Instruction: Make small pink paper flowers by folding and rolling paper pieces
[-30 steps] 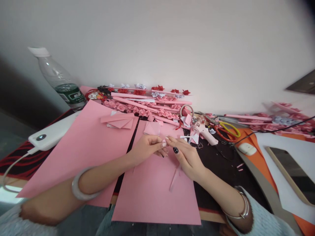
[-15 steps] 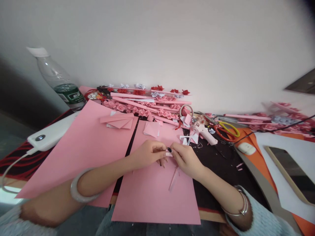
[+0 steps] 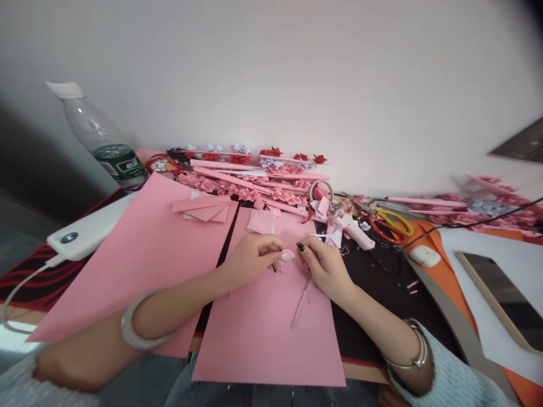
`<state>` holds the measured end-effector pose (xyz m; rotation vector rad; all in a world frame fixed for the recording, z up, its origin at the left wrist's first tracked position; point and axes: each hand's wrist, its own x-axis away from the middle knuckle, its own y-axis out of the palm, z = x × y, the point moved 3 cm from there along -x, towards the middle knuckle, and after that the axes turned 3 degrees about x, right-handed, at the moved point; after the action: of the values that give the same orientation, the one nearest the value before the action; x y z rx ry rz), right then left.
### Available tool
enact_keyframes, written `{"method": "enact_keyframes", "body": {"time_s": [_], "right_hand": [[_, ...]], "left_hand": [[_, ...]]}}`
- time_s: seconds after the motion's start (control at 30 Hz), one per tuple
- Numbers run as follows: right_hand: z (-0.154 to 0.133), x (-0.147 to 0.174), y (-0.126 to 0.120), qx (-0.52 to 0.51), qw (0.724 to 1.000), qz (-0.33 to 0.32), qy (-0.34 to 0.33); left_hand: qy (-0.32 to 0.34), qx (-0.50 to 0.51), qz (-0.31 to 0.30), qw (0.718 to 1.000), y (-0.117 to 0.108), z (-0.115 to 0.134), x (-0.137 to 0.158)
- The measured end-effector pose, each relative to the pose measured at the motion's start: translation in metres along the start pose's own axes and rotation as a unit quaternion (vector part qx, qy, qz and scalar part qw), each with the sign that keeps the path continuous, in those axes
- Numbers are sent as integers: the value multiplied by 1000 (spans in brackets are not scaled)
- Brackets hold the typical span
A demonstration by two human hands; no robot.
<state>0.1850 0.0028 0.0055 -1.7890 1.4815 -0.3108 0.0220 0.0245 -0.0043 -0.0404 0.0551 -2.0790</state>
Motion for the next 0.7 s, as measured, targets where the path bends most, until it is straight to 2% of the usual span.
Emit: {"method": "enact_keyframes", "body": {"time_s": [0.2,0.43,0.7], "right_hand": [[3,1,2,-20,999,-2,28],[1,0,2,-53,998,8,31],[-1,0,2,-139,989,18,53]], "left_hand": [[2,3,30,1000,-2,4,0],[18,-11,49,999,-3,3,1],[44,-37,59,997,-4,4,2]]}}
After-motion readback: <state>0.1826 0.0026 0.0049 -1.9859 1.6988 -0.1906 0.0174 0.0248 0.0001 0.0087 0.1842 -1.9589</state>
